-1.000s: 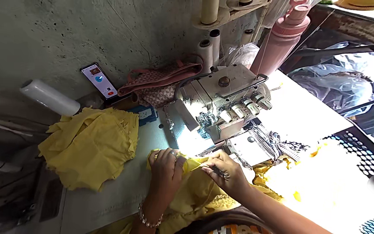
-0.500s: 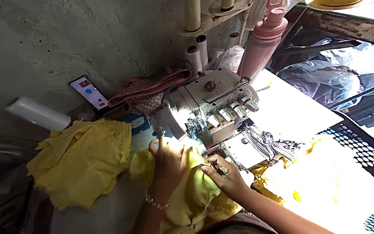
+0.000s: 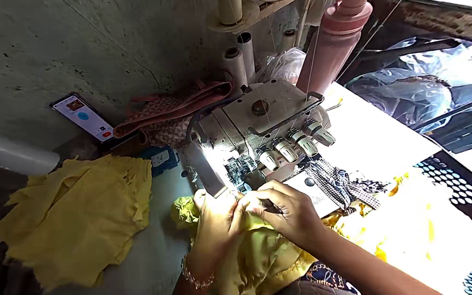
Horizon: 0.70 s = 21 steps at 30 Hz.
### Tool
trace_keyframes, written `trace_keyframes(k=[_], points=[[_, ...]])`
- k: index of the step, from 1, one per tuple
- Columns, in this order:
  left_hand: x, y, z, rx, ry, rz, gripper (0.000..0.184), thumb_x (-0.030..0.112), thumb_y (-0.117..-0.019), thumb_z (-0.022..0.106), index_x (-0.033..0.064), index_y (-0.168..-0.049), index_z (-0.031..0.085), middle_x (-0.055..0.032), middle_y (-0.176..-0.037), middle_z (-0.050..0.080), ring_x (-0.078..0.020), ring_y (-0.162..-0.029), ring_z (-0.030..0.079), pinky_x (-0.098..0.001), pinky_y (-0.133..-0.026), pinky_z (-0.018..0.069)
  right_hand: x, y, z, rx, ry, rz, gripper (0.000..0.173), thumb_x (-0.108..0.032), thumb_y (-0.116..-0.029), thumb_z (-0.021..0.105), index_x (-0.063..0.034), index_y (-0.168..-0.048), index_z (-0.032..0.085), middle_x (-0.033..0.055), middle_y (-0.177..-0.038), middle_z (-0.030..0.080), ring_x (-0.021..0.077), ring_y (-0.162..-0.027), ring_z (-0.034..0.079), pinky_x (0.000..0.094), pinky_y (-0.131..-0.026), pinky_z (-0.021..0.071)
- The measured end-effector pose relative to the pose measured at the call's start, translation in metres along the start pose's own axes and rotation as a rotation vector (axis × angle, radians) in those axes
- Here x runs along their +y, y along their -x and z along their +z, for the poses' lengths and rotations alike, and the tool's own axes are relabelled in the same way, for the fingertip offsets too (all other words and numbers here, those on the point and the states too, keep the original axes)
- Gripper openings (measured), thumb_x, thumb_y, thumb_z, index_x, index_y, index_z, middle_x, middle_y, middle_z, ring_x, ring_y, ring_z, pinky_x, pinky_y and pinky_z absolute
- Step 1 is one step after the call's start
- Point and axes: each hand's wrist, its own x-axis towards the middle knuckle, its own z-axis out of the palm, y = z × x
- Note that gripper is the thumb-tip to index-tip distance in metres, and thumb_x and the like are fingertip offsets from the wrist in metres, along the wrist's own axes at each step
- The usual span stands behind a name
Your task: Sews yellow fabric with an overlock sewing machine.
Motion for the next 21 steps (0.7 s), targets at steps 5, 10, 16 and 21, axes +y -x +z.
trace_keyframes(k=[5,10,16,21], points=[[-0.01,0.007,-0.007,-0.045,0.141,-0.004,0.035,0.034,-0.1048,0.051,0.0122,-0.082,0.067,-0.0007,-0.078,0.063,-0.0132,-0.089,0.057,-0.0424,-0.094,0.03,0.004,-0.011,-0.001,-0.056,-0.471,0.289,0.014,-0.02,-0.0919,0.072,-0.0077,-0.085,0.073,-0.0069,-0.083,0.068,-0.0096,-0.073,0.059,0.0073,-0.066,0.0485],[-0.009,0.001,-0.012,-0.059,0.194,-0.077,0.031,0.041,-0.0941,0.066,0.0129,-0.085,0.075,0.0027,-0.078,0.067,-0.0077,-0.083,0.058,-0.0416,-0.093,0.0323,0.006,-0.017,-0.004,-0.106,-0.611,0.394,0.005,-0.016,-0.0892,0.074,-0.013,-0.085,0.074,-0.0111,-0.082,0.071,-0.0076,-0.074,0.063,0.0109,-0.068,0.0516],[-0.007,-0.002,-0.005,0.002,0.269,-0.168,0.022,0.043,-0.089,0.072,0.0226,-0.082,0.077,0.0089,-0.084,0.064,-0.0039,-0.09,0.057,-0.0457,-0.095,0.0307,0.002,-0.017,-0.005,-0.111,-0.558,0.343,0.011,-0.022,-0.0907,0.075,-0.0108,-0.092,0.076,-0.0098,-0.085,0.07,-0.0094,-0.067,0.057,0.0079,-0.059,0.0474],[-0.006,0.001,-0.004,0.027,0.24,-0.178,0.02,0.038,-0.0859,0.072,0.0188,-0.081,0.076,0.0063,-0.084,0.068,-0.0059,-0.094,0.06,-0.0474,-0.097,0.0301,0.0,-0.009,0.002,-0.051,-0.443,0.252,0.021,-0.029,-0.0894,0.077,-0.0088,-0.087,0.076,-0.0076,-0.084,0.068,-0.0107,-0.073,0.056,0.0054,-0.064,0.0447]])
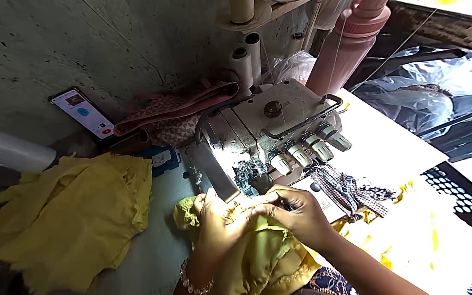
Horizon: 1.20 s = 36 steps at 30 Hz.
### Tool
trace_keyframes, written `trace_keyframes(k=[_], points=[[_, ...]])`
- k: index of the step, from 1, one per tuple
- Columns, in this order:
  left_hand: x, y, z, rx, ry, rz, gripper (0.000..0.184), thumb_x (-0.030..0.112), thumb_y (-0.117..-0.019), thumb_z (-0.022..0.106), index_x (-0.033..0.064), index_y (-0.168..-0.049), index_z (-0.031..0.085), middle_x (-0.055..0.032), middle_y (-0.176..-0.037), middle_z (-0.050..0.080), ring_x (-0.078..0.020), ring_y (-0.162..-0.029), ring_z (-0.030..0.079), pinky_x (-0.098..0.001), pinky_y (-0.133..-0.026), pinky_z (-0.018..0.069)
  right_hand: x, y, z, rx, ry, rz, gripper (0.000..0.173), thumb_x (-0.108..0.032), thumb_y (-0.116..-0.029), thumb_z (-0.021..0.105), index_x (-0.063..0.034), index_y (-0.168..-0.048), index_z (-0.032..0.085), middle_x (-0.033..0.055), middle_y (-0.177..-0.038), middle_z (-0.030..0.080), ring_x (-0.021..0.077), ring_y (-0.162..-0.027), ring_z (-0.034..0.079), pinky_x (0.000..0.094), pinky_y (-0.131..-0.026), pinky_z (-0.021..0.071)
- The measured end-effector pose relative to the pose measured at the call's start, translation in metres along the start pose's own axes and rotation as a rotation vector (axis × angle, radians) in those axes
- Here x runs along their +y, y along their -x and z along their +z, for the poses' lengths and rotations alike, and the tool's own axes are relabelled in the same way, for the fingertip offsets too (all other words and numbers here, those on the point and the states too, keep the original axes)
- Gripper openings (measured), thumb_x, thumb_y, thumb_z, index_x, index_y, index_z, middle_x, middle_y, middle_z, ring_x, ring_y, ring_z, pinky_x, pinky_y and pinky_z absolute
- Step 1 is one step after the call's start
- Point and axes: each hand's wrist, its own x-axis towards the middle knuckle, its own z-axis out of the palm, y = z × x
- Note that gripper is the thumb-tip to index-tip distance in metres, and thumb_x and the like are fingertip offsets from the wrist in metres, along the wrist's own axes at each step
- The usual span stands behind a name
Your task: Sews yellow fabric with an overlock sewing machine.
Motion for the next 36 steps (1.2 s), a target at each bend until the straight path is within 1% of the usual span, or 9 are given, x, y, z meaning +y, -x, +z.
trace_keyframes(k=[4,9,13,16,21,29,32,35,36], points=[[-0.002,0.001,-0.003,-0.002,0.071,-0.013,0.028,0.04,-0.088,0.073,0.0153,-0.075,0.071,0.0061,-0.075,0.063,-0.0035,-0.084,0.058,-0.0444,-0.098,0.0299,0.001,-0.001,0.002,0.059,-0.087,-0.023,0.012,-0.019,-0.0892,0.076,-0.0079,-0.084,0.075,-0.0074,-0.083,0.069,-0.0087,-0.074,0.059,0.0072,-0.067,0.0485],[0.008,0.005,-0.002,0.05,-0.038,-0.058,0.03,0.038,-0.0963,0.061,0.0177,-0.077,0.071,0.007,-0.077,0.063,-0.0048,-0.087,0.059,-0.0468,-0.101,0.0297,0.001,-0.001,0.0,0.049,-0.104,0.034,0.007,-0.015,-0.0881,0.073,-0.0089,-0.083,0.073,-0.0084,-0.078,0.067,-0.0087,-0.066,0.056,0.008,-0.059,0.0462],[0.023,0.009,0.015,0.23,-0.313,-0.098,0.023,0.031,-0.0929,0.058,0.0198,-0.08,0.073,0.0074,-0.082,0.068,-0.0091,-0.089,0.061,-0.0488,-0.095,0.0303,0.006,-0.004,0.003,0.061,0.071,0.096,0.012,-0.019,-0.0848,0.068,-0.0124,-0.075,0.066,-0.0127,-0.066,0.054,-0.011,-0.056,0.042,0.0081,-0.051,0.033],[0.024,0.008,0.026,0.294,-0.391,-0.165,0.02,0.03,-0.0874,0.057,0.0179,-0.08,0.071,0.0027,-0.083,0.066,-0.0169,-0.092,0.059,-0.0499,-0.091,0.0305,0.005,-0.01,0.006,0.082,0.07,0.17,0.013,-0.016,-0.0804,0.07,-0.0178,-0.074,0.058,-0.0153,-0.064,0.052,-0.0112,-0.055,0.045,0.0079,-0.05,0.0358],[0.021,-0.003,0.024,0.208,-0.413,-0.308,0.026,0.04,-0.0866,0.052,0.0177,-0.08,0.065,-0.0048,-0.097,0.063,-0.0275,-0.108,0.056,-0.0563,-0.094,0.0304,0.006,-0.016,0.004,0.083,0.428,0.154,0.021,-0.034,-0.0863,0.064,-0.0164,-0.075,0.063,-0.0101,-0.059,0.05,-0.0015,-0.052,0.045,0.0202,-0.048,0.0349],[0.016,-0.017,0.025,0.156,-0.381,-0.42,0.039,0.038,-0.0876,0.05,0.007,-0.101,0.069,-0.0216,-0.127,0.059,-0.0433,-0.129,0.046,-0.0623,-0.105,0.0261,0.011,-0.022,0.013,0.23,0.737,-0.124,0.028,-0.033,-0.088,0.065,-0.0076,-0.077,0.07,0.0047,-0.059,0.062,0.0149,-0.05,0.059,0.0315,-0.044,0.0412],[0.011,-0.013,0.018,0.117,-0.334,-0.406,0.047,0.044,-0.0869,0.053,0.0057,-0.111,0.067,-0.0226,-0.133,0.056,-0.0428,-0.132,0.044,-0.0622,-0.108,0.0267,0.013,-0.019,0.01,0.197,0.637,-0.082,0.025,-0.032,-0.0885,0.065,-0.0094,-0.082,0.073,0.0017,-0.062,0.064,0.0104,-0.052,0.058,0.0284,-0.046,0.0416],[0.002,-0.012,0.009,0.08,-0.239,-0.336,0.058,0.052,-0.0779,0.062,0.0059,-0.112,0.067,-0.0192,-0.129,0.056,-0.0357,-0.131,0.044,-0.0608,-0.107,0.0239,0.015,-0.018,-0.004,0.043,0.313,0.04,0.018,-0.031,-0.0902,0.067,-0.0156,-0.094,0.074,-0.0103,-0.076,0.068,-0.0069,-0.063,0.056,0.0143,-0.056,0.0455],[0.0,-0.011,0.008,0.088,-0.233,-0.324,0.058,0.052,-0.0753,0.064,0.0066,-0.111,0.066,-0.0171,-0.127,0.057,-0.0335,-0.13,0.045,-0.0594,-0.107,0.0245,0.016,-0.017,-0.007,0.014,0.267,0.045,0.018,-0.03,-0.0893,0.068,-0.0157,-0.096,0.077,-0.0108,-0.079,0.07,-0.0082,-0.065,0.056,0.0133,-0.057,0.0463]])
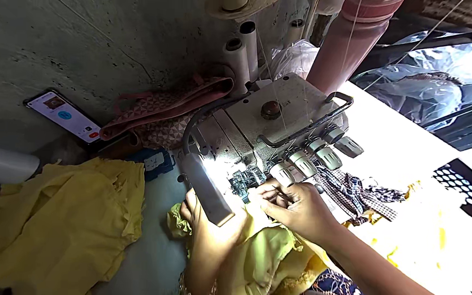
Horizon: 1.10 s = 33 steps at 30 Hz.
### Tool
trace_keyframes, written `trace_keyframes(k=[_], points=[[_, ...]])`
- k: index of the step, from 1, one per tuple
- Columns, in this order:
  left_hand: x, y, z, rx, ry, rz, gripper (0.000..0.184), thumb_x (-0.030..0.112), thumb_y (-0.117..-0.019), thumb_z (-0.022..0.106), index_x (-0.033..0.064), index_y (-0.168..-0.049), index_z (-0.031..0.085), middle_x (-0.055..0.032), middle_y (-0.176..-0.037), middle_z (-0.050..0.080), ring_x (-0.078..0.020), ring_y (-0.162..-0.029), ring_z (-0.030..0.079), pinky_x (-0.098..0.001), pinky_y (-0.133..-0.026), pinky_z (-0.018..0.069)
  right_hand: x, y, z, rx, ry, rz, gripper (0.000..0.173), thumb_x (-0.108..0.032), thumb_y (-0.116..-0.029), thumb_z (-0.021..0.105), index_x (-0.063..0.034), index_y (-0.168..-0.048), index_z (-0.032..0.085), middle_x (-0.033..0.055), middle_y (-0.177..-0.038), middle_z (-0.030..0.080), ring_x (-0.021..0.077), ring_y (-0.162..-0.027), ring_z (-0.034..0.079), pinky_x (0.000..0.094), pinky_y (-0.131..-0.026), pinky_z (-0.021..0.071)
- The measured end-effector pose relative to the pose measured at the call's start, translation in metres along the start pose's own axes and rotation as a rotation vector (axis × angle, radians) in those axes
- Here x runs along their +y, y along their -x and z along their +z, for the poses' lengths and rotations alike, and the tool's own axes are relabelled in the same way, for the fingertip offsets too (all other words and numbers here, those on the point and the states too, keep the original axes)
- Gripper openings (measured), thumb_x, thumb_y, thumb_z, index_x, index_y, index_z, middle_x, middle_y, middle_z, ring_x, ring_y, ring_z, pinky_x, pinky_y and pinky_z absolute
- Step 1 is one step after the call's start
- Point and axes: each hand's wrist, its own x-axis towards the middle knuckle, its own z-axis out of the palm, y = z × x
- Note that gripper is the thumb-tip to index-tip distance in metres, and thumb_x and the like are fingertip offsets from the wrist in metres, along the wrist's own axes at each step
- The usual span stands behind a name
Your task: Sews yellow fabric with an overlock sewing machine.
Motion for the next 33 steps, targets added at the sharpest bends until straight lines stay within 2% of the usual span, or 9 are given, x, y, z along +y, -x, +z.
trace_keyframes(k=[8,11,22,26,28,29,30,31,33], points=[[0.003,0.0,0.002,0.022,-0.084,-0.024,0.053,0.052,-0.0764,0.062,0.0097,-0.107,0.069,-0.0189,-0.129,0.055,-0.0371,-0.13,0.045,-0.0609,-0.105,0.0268,-0.002,-0.003,0.0,0.018,0.207,-0.058,0.023,-0.034,-0.0885,0.065,-0.0154,-0.088,0.079,-0.0033,-0.072,0.071,0.0041,-0.062,0.062,0.0276,-0.055,0.0483],[0.004,0.0,0.001,-0.011,-0.079,-0.078,0.062,0.053,-0.0766,0.063,0.0054,-0.117,0.067,-0.0225,-0.138,0.051,-0.0401,-0.135,0.041,-0.0617,-0.109,0.026,-0.004,-0.005,0.0,0.028,0.237,-0.068,0.024,-0.035,-0.0893,0.065,-0.0159,-0.087,0.079,-0.0028,-0.071,0.071,0.0052,-0.062,0.063,0.0284,-0.054,0.0487],[0.004,-0.004,0.003,-0.013,-0.114,-0.1,0.062,0.053,-0.0795,0.059,0.0044,-0.118,0.067,-0.0243,-0.14,0.05,-0.0422,-0.135,0.04,-0.0615,-0.109,0.0266,-0.004,-0.006,0.004,0.073,0.297,-0.116,0.025,-0.034,-0.089,0.065,-0.014,-0.084,0.078,-0.0001,-0.068,0.07,0.0083,-0.06,0.064,0.0304,-0.052,0.0476],[0.003,-0.004,0.003,-0.024,-0.086,-0.103,0.068,0.053,-0.0777,0.061,0.0012,-0.121,0.065,-0.0255,-0.144,0.047,-0.0421,-0.139,0.037,-0.0628,-0.114,0.0204,-0.004,-0.006,0.005,0.074,0.293,-0.111,0.024,-0.034,-0.0882,0.065,-0.0138,-0.083,0.078,-0.0004,-0.067,0.068,0.0076,-0.059,0.062,0.0294,-0.051,0.0462],[0.002,-0.005,0.002,-0.032,-0.073,-0.085,0.074,0.054,-0.0772,0.061,-0.0014,-0.126,0.061,-0.0272,-0.144,0.046,-0.0425,-0.14,0.036,-0.0637,-0.114,0.0186,-0.003,-0.006,0.004,0.067,0.284,-0.106,0.024,-0.034,-0.0885,0.066,-0.0138,-0.083,0.077,-0.001,-0.068,0.069,0.0066,-0.059,0.062,0.0286,-0.052,0.0473],[0.001,-0.007,-0.002,-0.061,-0.047,-0.083,0.082,0.053,-0.0786,0.061,-0.0058,-0.136,0.054,-0.0299,-0.147,0.043,-0.0437,-0.142,0.034,-0.0645,-0.114,0.018,-0.003,-0.007,0.004,0.063,0.278,-0.101,0.024,-0.034,-0.0887,0.065,-0.014,-0.083,0.078,-0.0013,-0.068,0.069,0.0064,-0.06,0.062,0.0287,-0.053,0.0474],[0.001,-0.011,-0.008,-0.101,-0.028,-0.079,0.086,0.049,-0.082,0.06,-0.0095,-0.144,0.047,-0.0318,-0.149,0.042,-0.0441,-0.142,0.034,-0.065,-0.113,0.0209,-0.003,-0.006,0.004,0.056,0.273,-0.092,0.024,-0.034,-0.0889,0.065,-0.0144,-0.083,0.078,-0.0017,-0.069,0.069,0.006,-0.06,0.062,0.0289,-0.053,0.0474],[0.001,-0.017,-0.015,-0.121,-0.027,-0.071,0.078,0.044,-0.0856,0.058,-0.0087,-0.142,0.049,-0.0297,-0.145,0.046,-0.0413,-0.138,0.039,-0.0618,-0.109,0.028,-0.003,-0.006,0.004,0.05,0.271,-0.085,0.025,-0.035,-0.089,0.065,-0.0144,-0.084,0.078,-0.0019,-0.069,0.069,0.0057,-0.061,0.062,0.0288,-0.054,0.048],[-0.004,-0.032,-0.025,-0.127,-0.019,-0.022,0.054,0.032,-0.0893,0.061,-0.0046,-0.129,0.062,-0.023,-0.13,0.06,-0.0372,-0.126,0.05,-0.0583,-0.1,0.0377,-0.003,-0.006,0.003,0.036,0.264,-0.073,0.026,-0.036,-0.0899,0.065,-0.0142,-0.084,0.078,-0.0017,-0.07,0.07,0.0056,-0.062,0.063,0.0291,-0.055,0.049]])
